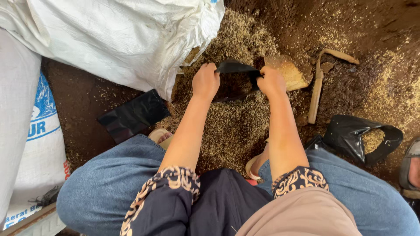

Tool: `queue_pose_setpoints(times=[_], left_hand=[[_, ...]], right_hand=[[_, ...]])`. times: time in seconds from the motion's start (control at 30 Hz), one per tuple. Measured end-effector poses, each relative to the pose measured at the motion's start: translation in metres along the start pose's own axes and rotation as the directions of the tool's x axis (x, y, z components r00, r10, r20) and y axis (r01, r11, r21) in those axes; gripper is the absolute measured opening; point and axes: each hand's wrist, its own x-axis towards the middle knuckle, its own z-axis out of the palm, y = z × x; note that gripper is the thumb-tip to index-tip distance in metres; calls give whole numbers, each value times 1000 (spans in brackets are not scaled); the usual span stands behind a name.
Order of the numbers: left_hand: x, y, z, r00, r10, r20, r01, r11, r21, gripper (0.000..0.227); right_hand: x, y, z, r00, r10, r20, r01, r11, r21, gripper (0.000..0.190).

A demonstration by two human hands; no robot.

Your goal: The person scoops grain from a large pile on the floor using a scoop and pours it into a black plastic bag. They repeat this process, filling the bag and then tying it closed.

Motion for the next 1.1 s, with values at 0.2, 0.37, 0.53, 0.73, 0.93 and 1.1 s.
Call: queue_pose_setpoints(times=[0.2, 0.37, 0.53, 0.73, 0.93, 1.1], left_hand=[[-14, 11, -21, 997, -50, 55, 48, 997, 53, 24], [-5, 30, -17, 919, 289, -268, -283, 957, 62, 57], [-2, 27, 0, 895, 391, -216, -410, 911, -51, 13], [-46, 24, 20, 790, 589, -168, -610, 781, -131, 9], [-74, 25, 41, 799, 589, -120, -601, 784, -158, 9], [-72, 26, 41, 835, 548, -50, -548, 822, -156, 5]], right_hand=[[-16, -9, -26, 985, -111, -132, 134, 975, 177, 31], [-37, -27, -46, 938, -230, 260, 208, 972, 112, 33], [-19, -39, 34, 900, -362, 242, 410, 893, -186, 38], [-8, 10, 126, 866, -478, 149, 468, 670, -576, 40], [-3, 55, 168, 768, -641, -7, 441, 535, -721, 52], [17, 42, 166, 886, -425, 185, 430, 603, -672, 43]])
